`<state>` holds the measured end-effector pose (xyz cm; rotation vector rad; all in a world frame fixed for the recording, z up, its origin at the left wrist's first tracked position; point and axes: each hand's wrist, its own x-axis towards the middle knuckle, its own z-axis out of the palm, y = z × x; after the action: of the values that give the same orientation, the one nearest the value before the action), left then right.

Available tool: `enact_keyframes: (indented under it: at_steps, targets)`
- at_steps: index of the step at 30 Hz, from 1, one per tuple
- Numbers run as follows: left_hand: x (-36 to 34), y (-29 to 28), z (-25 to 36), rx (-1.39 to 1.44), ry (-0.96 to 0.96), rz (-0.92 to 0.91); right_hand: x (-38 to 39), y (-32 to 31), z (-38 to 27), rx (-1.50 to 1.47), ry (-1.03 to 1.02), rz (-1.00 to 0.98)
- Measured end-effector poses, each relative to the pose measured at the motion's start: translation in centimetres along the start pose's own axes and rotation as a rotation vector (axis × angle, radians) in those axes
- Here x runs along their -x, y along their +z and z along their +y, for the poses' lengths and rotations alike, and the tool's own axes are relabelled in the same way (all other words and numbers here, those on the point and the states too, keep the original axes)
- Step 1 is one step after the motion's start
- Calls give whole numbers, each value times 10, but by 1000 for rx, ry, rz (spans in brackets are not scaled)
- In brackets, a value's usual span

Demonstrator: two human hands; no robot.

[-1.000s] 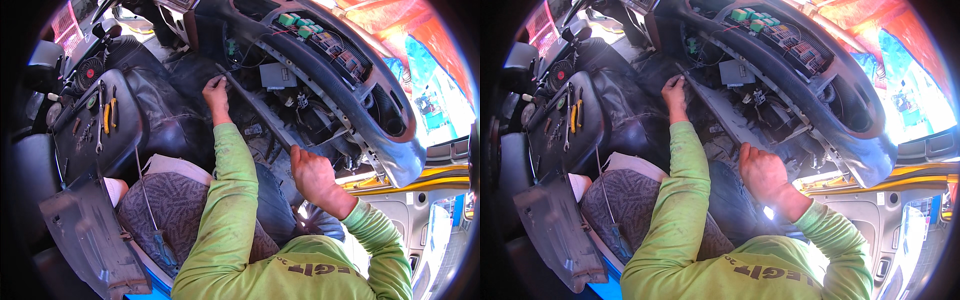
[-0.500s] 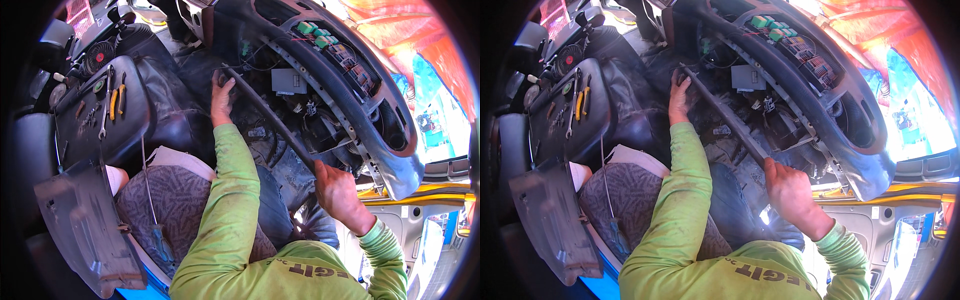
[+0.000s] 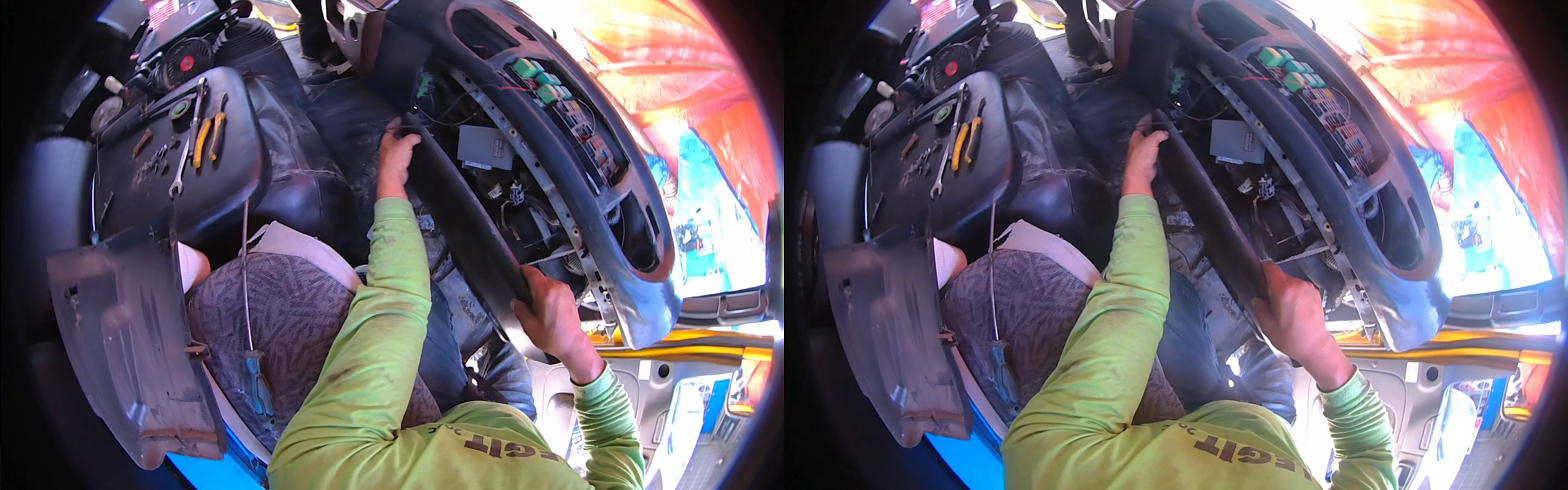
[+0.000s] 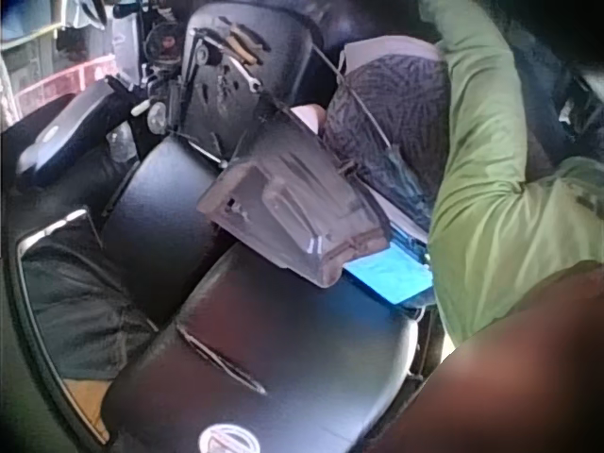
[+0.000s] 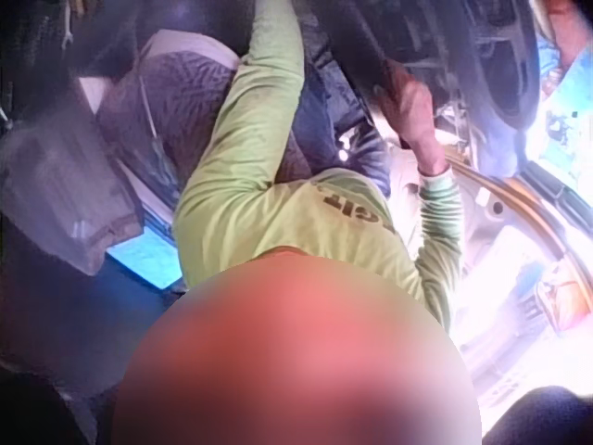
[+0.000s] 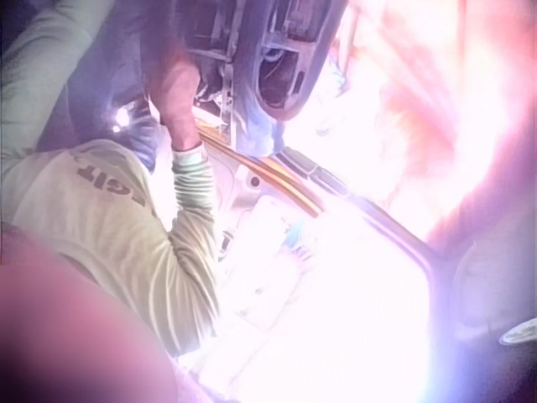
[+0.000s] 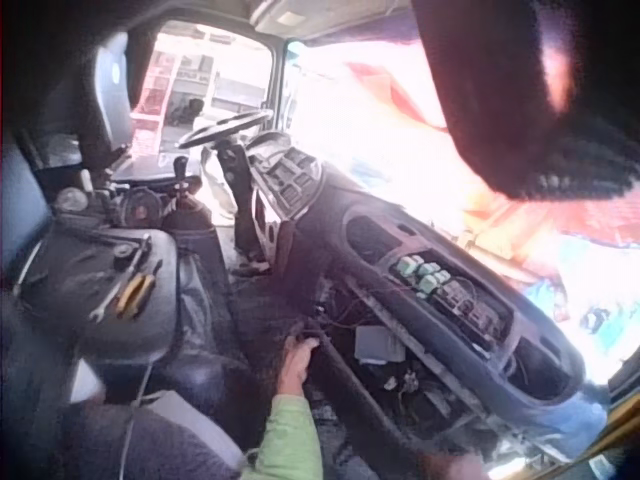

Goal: The person works inside a vehicle, using a screwdriver to remove screws from the dashboard area. They manipulate wires and plastic trim pieces, then reposition and secure a dashboard panel with screws.

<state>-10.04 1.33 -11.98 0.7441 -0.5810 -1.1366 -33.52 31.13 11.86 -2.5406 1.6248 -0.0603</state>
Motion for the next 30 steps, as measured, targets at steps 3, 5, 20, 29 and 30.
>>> enact_keyframes:
  at_steps: [3,5,20,29,30]
  targets:
    - [-2,8,-5,-15,-38,110,-8,-5,6,-216,38,-1]
    - [-2,9,0,7,-77,79,-12,-8,11,-309,112,-14]
    - [32,-12,127,-271,-329,-381,-29,-12,17,-422,172,57]
    - [96,-36,139,1159,850,-418,-34,-1,24,-515,195,49]
    - [99,-42,142,1280,895,-507,-34,-1,23,-518,191,51]
